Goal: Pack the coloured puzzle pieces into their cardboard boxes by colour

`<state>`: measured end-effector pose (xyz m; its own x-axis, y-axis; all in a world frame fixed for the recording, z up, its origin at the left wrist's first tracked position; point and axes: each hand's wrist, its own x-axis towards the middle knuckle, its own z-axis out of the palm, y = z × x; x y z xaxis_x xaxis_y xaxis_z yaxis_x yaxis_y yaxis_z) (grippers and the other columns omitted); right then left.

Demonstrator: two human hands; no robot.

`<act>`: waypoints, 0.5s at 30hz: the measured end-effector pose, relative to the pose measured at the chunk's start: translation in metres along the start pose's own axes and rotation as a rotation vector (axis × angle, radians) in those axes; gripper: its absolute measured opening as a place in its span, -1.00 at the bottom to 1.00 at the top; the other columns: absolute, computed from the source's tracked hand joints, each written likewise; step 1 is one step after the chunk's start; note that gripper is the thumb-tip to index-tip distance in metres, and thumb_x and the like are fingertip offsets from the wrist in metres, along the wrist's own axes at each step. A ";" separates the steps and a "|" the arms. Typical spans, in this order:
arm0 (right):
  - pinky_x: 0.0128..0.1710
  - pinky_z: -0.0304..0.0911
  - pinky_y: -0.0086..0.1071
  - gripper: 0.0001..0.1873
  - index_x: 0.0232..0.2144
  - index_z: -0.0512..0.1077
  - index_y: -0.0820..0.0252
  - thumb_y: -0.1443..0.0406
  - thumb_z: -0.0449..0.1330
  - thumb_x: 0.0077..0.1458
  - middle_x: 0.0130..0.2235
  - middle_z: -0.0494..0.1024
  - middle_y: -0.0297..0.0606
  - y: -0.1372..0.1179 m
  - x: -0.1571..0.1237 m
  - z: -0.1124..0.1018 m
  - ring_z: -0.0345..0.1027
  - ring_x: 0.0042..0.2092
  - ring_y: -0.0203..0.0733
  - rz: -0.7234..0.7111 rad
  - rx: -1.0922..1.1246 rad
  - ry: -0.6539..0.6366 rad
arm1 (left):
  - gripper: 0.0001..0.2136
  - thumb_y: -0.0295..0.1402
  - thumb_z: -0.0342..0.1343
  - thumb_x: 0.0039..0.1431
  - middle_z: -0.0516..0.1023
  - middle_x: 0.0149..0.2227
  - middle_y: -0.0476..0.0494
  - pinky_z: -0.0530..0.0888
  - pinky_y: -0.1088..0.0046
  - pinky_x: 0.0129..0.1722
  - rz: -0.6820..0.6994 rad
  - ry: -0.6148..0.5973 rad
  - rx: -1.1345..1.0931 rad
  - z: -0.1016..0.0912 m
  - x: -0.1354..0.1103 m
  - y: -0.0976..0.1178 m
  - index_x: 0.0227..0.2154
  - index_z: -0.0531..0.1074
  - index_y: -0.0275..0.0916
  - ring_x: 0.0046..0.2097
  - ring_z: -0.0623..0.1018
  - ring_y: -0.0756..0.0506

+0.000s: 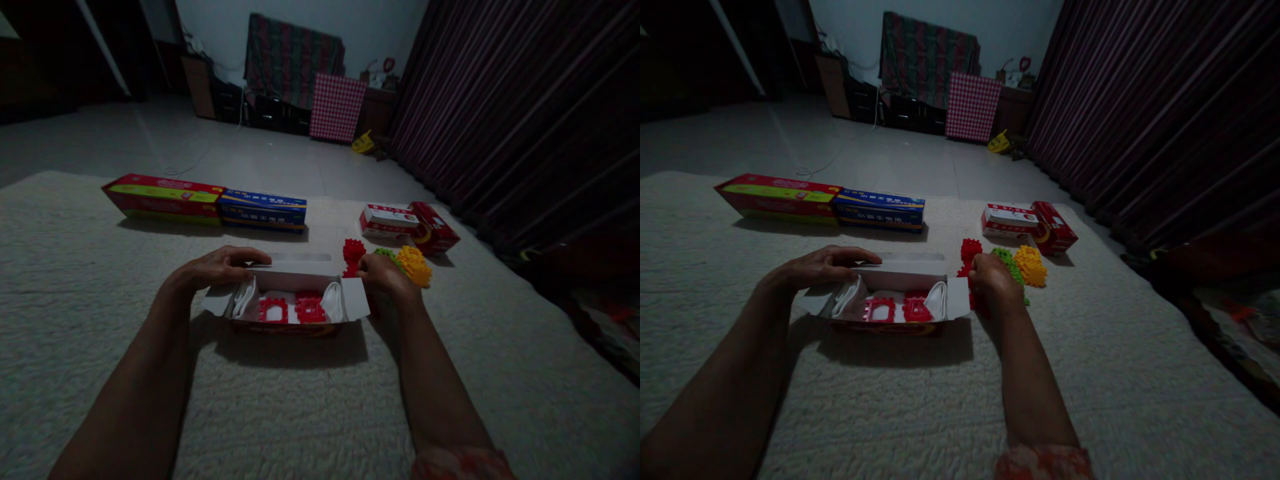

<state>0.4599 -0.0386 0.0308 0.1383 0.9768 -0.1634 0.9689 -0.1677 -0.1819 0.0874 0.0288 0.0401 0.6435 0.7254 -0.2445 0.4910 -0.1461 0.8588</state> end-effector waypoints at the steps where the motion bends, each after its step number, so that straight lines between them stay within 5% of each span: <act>1: -0.40 0.12 -0.41 -0.85 -0.32 0.62 0.22 0.35 0.27 0.01 -0.27 0.66 -0.14 -0.003 -0.001 0.000 0.44 -0.30 -0.18 0.003 0.000 -0.028 | -0.48 -0.26 0.27 -0.02 0.58 0.13 -0.16 0.48 0.36 -0.01 0.002 0.001 -0.002 0.000 0.000 0.000 0.08 0.54 -0.12 0.08 0.55 -0.24; 10: -0.20 0.27 -0.38 -0.71 -0.18 0.64 0.34 0.40 0.18 0.08 -0.15 0.67 0.05 -0.032 -0.015 -0.004 0.55 -0.13 -0.04 0.110 -0.033 -0.131 | -0.47 -0.26 0.26 0.00 0.56 0.14 -0.18 0.48 0.33 0.00 0.028 -0.011 -0.022 -0.001 0.001 -0.005 0.11 0.52 -0.16 0.08 0.53 -0.24; 15: -0.23 0.26 -0.34 -0.71 -0.23 0.64 0.45 0.44 0.17 0.04 -0.19 0.65 0.15 -0.033 -0.015 -0.002 0.54 -0.12 0.02 0.039 -0.068 -0.161 | -0.48 -0.27 0.27 -0.01 0.58 0.12 -0.19 0.46 0.29 0.04 0.049 -0.019 -0.042 -0.002 0.001 -0.006 0.09 0.53 -0.17 0.09 0.53 -0.24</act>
<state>0.4263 -0.0477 0.0408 0.1472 0.9348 -0.3231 0.9758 -0.1907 -0.1074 0.0841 0.0316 0.0351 0.6772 0.7054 -0.2096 0.4336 -0.1524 0.8881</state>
